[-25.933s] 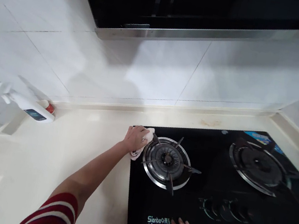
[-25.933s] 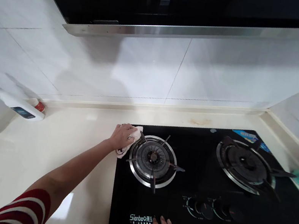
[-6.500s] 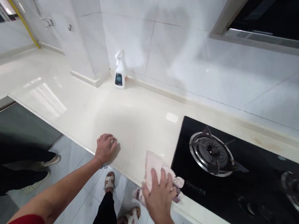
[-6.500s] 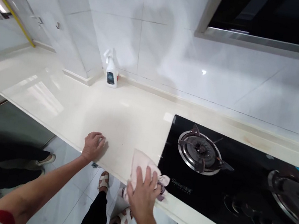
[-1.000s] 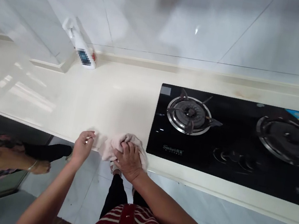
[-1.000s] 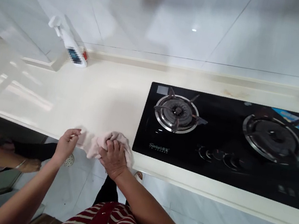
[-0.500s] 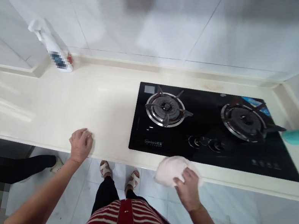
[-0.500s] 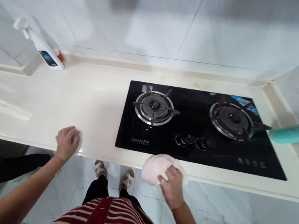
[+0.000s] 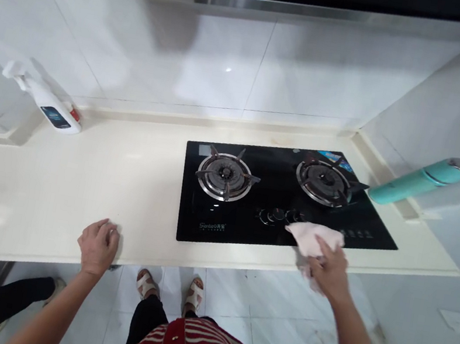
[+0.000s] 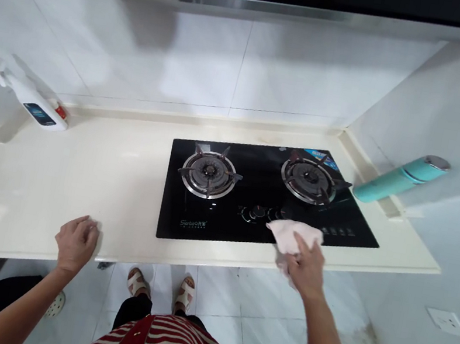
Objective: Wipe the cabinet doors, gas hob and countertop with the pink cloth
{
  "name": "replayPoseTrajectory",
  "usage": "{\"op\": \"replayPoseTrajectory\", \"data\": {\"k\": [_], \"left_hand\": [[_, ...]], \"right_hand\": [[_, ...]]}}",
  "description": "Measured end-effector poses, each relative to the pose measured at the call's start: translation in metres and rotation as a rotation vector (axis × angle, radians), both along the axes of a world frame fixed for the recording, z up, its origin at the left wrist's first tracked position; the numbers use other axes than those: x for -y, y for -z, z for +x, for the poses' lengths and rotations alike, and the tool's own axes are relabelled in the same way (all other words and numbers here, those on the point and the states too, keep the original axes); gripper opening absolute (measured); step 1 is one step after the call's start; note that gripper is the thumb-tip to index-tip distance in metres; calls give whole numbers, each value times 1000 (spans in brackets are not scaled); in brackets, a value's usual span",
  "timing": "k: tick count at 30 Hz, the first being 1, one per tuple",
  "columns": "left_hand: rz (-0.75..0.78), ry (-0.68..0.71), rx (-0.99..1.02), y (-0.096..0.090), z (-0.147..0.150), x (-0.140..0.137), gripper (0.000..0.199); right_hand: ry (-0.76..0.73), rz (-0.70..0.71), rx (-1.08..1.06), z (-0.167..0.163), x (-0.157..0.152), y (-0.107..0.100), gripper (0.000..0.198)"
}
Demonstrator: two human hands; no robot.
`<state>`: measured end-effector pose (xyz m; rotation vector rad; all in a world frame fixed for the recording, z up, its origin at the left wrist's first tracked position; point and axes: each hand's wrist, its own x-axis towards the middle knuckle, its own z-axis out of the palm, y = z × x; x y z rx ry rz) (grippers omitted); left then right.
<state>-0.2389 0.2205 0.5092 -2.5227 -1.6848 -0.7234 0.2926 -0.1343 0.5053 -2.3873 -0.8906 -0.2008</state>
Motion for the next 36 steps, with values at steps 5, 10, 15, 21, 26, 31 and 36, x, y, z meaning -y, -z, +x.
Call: {"op": "replayPoseTrajectory", "data": {"k": [5,10,15,21,26,31,36], "left_hand": [[2,8,1,1,-2,-2,19],[-12,-11,12,0,-2,-2,18],[-13,-1,4,0,-4,-1,18],[3,20,0,1,-6,-1,17],[-6,-4,-8,0,-4,1,15],[-6,-3,-25,2,-6,3,15],[4,27,-23,5,-10,5,15]], "right_hand": [[14,-94,11,-88,-76,9,43],[-367,-113,1,-208,-148,-13,33],[-849,-165,-14,-270,-214,-21,43],[-571,-43,51,-182,-187,-7,14],[-286,-43,58,-114,-153,-11,17],[-439,-116,86,-182,-173,-8,16],[-719,-32,127,-245,-240,-3,20]]}}
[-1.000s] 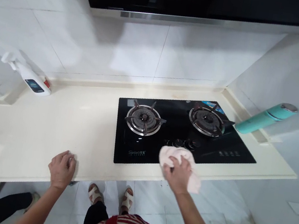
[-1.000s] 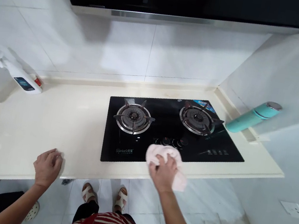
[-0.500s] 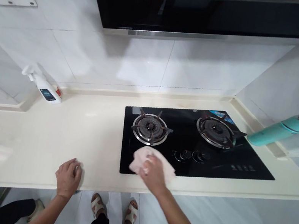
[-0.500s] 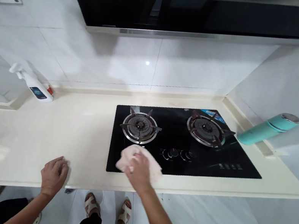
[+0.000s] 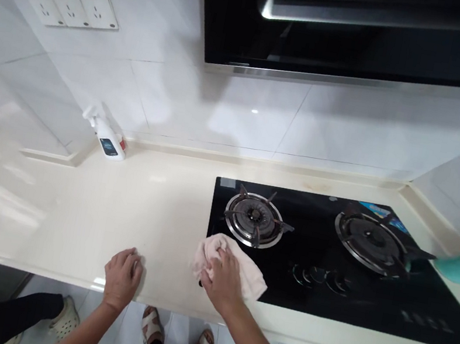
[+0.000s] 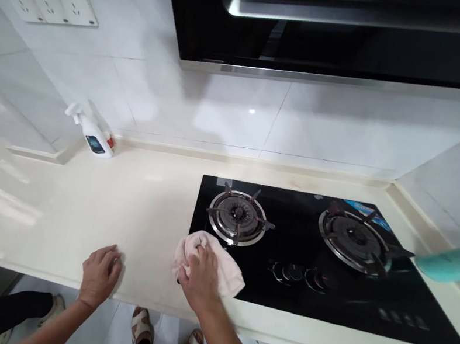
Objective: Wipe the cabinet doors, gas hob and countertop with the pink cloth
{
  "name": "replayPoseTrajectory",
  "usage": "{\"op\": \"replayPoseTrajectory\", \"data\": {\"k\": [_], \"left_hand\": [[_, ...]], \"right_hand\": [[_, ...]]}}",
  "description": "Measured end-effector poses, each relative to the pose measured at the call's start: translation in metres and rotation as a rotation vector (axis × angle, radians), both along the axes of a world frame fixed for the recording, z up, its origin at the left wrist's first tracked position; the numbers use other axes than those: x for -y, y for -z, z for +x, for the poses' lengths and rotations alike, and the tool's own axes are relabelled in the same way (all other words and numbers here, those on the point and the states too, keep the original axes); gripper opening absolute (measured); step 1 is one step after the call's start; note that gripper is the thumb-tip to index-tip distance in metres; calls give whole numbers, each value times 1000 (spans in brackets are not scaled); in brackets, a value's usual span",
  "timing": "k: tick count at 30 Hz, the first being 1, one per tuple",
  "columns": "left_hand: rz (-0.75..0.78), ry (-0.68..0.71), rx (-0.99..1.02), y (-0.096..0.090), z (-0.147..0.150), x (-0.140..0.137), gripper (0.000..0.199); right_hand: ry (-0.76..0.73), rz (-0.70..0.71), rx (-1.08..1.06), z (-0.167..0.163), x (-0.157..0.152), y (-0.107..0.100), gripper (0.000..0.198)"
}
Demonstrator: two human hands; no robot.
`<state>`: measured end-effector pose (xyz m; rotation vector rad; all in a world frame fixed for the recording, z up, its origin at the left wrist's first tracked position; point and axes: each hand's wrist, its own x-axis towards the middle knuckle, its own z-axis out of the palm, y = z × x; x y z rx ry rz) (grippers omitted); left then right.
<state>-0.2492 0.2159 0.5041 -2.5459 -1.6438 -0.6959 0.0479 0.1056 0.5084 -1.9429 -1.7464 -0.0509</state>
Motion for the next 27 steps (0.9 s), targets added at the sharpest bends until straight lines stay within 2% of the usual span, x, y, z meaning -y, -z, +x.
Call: {"op": "replayPoseTrajectory", "data": {"k": [5,7,9,11,15,18,20,22,27], "left_hand": [[21,18,12,0,-2,1,14],[23,21,16,-1,-2,2,14],[23,20,20,0,-3,2,14],[24,15,21,1,-4,1,14],[21,10,12,4,-5,-1,14],[23,7,8,4,-4,-1,15],[27,-2,13,3,-3,-1,15],[26,-10,23,1,-1,-1,15],[-3,-19,36,-1,1,1,15]], "right_hand": [[-1,38,-23,11,-92,-8,20],[27,29,-42,13,-114,-10,17],[28,22,-47,3,-119,-10,14],[-30,15,-37,-20,-109,-8,13],[-259,25,3,-84,-63,-5,22],[-421,58,3,-110,-33,-2,26],[-482,84,-31,-107,-20,1,25],[-472,115,-59,-93,-11,6,23],[-397,158,-27,-35,34,15,24]]}}
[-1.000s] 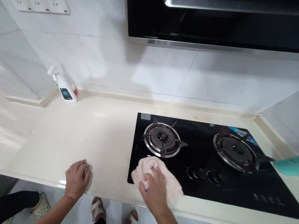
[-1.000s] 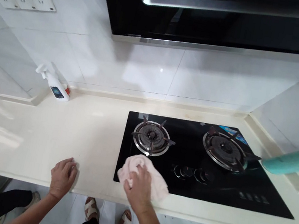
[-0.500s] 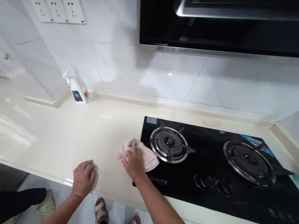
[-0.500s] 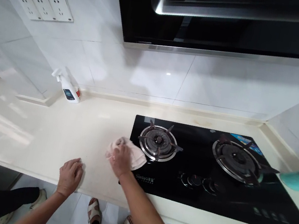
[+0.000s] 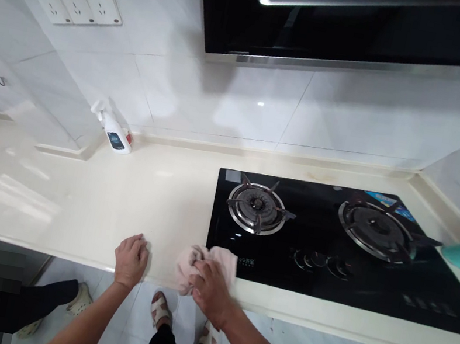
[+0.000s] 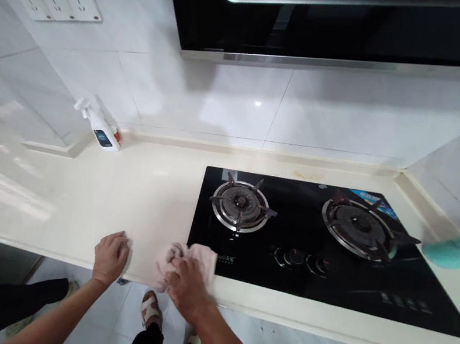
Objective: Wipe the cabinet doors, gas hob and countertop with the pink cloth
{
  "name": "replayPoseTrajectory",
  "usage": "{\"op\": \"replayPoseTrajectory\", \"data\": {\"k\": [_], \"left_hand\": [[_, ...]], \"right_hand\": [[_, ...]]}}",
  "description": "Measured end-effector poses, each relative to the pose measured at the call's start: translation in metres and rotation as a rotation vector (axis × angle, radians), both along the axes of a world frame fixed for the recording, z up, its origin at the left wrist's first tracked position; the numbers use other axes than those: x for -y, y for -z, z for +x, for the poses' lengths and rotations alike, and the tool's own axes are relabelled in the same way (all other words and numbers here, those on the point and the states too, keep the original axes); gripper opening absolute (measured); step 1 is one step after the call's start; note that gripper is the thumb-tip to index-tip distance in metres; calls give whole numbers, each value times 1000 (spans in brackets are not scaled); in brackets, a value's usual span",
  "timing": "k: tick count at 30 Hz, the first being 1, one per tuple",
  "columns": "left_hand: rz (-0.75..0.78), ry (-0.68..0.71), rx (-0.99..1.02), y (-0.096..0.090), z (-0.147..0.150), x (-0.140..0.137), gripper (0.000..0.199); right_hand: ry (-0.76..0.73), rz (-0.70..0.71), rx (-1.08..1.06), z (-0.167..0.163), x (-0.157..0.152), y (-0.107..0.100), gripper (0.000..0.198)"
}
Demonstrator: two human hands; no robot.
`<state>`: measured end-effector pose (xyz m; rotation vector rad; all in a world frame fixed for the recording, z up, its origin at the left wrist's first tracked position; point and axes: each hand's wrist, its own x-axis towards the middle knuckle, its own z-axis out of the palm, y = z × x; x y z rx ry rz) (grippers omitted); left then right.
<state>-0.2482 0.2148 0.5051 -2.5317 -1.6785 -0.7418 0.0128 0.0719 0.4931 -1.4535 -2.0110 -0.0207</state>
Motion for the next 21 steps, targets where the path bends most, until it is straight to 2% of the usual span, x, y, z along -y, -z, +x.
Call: {"op": "replayPoseTrajectory", "data": {"k": [2,5,7,8,10,12,14,19,21], "left_hand": [[-11,-5,-4,0,0,1,15],[-20,-14,-7,2,1,2,14],[-25,-18,-7,2,1,3,14],[-27,-19,-7,2,1,3,14],[-33,-19,-7,2,2,3,14],[-39,-18,-6,2,2,4,14],[-43,-17,-4,2,2,4,14],[-40,-19,-4,3,1,4,15],[-35,-19,-3,2,0,4,15]], "right_hand": [[103,-39,15,36,31,2,25],[404,-159,43,105,80,3,23],[576,-261,48,146,104,3,38],[662,-268,36,161,111,2,48],[781,-271,34,173,114,-1,64],[825,-273,59,163,101,-4,67],[766,-301,89,138,75,-9,62],[484,-246,73,47,-8,-22,58],[286,-247,43,6,-29,-26,62]]}}
